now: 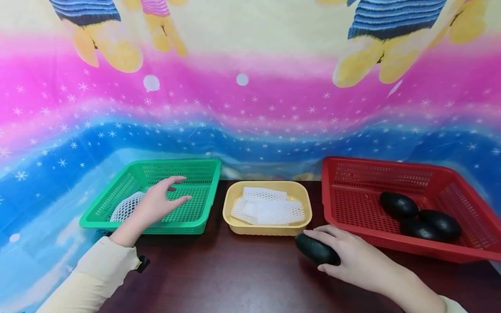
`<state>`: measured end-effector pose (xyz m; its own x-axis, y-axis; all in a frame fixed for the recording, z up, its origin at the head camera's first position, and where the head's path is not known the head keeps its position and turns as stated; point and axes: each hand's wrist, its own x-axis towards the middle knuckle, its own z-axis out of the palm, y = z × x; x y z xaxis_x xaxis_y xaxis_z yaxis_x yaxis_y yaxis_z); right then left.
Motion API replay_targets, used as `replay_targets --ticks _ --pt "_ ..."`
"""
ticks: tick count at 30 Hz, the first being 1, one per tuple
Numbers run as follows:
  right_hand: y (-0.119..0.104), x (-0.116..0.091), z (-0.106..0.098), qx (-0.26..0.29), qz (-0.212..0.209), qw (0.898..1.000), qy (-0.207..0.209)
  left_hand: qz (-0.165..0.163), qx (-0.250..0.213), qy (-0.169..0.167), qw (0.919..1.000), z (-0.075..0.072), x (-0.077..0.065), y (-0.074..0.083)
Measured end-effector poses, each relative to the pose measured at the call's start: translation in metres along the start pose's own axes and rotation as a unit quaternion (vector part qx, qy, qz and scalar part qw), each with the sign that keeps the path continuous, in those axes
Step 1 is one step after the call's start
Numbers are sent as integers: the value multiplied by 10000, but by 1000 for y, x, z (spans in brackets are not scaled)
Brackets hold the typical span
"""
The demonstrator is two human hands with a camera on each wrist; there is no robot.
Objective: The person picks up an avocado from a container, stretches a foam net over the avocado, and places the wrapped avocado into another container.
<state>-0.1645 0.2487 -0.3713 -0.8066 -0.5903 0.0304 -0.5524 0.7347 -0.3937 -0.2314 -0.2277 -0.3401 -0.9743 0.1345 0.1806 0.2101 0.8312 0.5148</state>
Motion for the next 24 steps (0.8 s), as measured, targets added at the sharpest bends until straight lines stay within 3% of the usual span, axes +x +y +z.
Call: replay_targets --ticks 5,12,24 --pt "-3 3 10 391 85 9985 -367 198 41 27 9998 12 -2 12" --pt "-8 11 22 363 -66 9976 -586 428 -40 22 9991 26 -4 27" --pt "-14 24 42 479 -674 9953 -504 471 -138 -89 9988 46 -3 52"
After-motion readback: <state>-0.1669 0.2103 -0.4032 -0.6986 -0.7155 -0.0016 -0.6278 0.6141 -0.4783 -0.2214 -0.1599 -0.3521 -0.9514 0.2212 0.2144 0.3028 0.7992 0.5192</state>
